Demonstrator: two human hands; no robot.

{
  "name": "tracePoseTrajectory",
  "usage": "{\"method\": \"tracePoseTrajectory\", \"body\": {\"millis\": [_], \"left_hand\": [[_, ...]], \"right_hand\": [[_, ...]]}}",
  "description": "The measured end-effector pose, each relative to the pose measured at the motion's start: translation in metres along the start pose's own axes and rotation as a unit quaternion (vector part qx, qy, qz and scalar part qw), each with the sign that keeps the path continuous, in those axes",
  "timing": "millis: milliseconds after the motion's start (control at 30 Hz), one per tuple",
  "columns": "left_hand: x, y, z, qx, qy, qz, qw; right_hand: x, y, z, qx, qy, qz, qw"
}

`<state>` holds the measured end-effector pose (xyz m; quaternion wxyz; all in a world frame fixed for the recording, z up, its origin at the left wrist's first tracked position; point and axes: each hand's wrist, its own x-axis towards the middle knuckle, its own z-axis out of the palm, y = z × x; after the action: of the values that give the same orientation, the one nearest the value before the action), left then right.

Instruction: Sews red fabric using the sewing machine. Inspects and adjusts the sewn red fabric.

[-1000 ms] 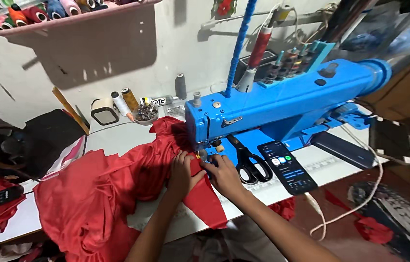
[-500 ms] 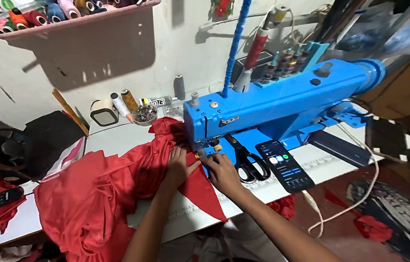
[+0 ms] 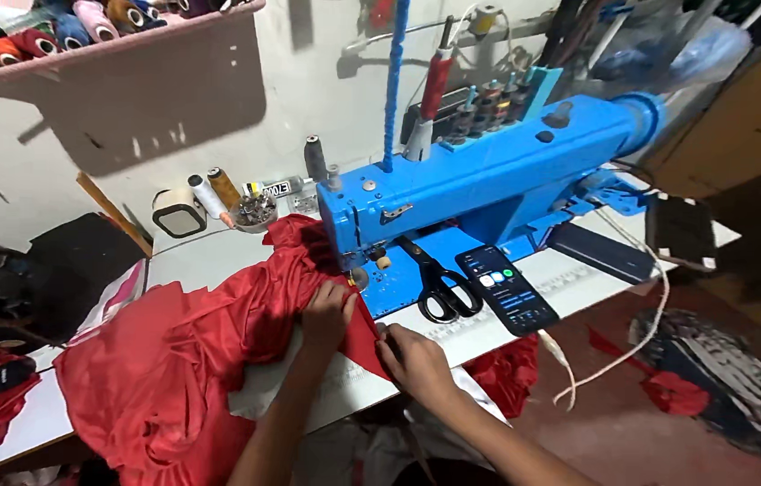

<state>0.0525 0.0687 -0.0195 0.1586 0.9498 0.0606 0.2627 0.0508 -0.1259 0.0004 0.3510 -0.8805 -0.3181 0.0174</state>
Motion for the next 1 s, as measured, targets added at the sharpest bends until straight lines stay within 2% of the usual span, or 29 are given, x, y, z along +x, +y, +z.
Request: {"method": "tracePoseTrajectory", "body": {"millis": [200,433,567,733,833,1000], "left_hand": [[-0.011,0.006,-0.009,-0.103,-0.003,-0.070,0.992],[-0.010,0.019,-0.027,-0.052,-0.152,-0.104,0.982],[-0.013,0.020,-0.028,-0.027,-0.161,-0.094,0.982],[-0.022,0.014,-0.021,0.007,-0.140,-0.068,0.988],[-0.025,0.007,-0.015,0.013,-0.128,-0.047,0.991],[-0.020,0.005,-0.017,0.029,-0.174,-0.051,0.983]], "right_hand": [[-0.022,0.008,0.020,-0.068,0.085,-0.103,0.989],[-0.026,0.008,0.012,-0.038,0.079,-0.111,0.990],[0.009,0.012,-0.001,-0.020,0.069,-0.111,0.991],[0.065,0.028,0.008,-0.047,0.003,-0.133,0.990],[0.072,0.033,0.019,-0.064,0.034,-0.161,0.984],[0.071,0.034,0.024,-0.089,0.068,-0.179,0.977]]}}
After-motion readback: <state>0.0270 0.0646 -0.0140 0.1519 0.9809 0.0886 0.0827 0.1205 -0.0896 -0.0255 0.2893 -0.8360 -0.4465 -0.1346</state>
